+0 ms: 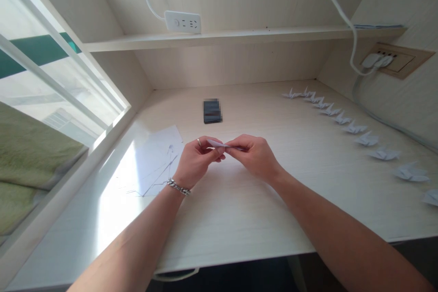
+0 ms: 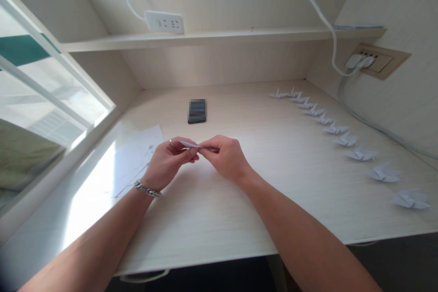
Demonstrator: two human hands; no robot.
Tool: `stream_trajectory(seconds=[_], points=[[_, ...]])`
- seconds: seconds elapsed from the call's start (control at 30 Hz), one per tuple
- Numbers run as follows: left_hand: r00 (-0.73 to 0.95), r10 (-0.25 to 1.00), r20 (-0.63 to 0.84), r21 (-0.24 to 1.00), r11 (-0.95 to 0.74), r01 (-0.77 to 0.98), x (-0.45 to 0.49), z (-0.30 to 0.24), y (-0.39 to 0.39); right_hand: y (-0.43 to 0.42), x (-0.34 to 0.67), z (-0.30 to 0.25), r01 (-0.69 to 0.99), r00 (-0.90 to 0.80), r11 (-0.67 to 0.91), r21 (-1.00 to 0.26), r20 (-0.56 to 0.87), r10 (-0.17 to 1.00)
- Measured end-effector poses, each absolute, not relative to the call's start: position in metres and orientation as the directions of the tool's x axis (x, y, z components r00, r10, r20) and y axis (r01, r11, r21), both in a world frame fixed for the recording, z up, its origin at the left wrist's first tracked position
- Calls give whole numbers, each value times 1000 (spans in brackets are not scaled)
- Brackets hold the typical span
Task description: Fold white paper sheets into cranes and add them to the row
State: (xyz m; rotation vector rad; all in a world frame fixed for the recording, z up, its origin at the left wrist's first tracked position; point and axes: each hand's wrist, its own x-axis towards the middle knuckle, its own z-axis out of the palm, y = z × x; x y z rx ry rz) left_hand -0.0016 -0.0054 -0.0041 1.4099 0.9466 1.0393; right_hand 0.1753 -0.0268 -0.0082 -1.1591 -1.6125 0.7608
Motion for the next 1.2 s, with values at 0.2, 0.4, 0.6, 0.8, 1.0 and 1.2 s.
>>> stream_trajectory(seconds=[0.2,0.4,0.6,0.8,1.0,1.2], points=[[284,947,151,985,-120,-123,-4,-10,-3,-27,176,-5,235,-121,325,-916,305,945],[284,941,186,977,-145,-157,-7,-10,-3,-27,176,-4,126,-116,255,-959,241,963],[278,943,183,983,-168,-77,-6,-4,-8,-27,174,-6,63,-96,248,-967,242,966],[301,921,249,969,-239,-70,-4,0,-10,-26,173,-8,33,-67,269,-962,267,961],[299,908,293,955,-265,-130,-4,-2,-10,-25,173,-11,25,-51,279,-960,277,959],[304,904,302,953,-273,-134,-4,-1,-10,-25,173,-10,31,-33,278,-960,277,960]])
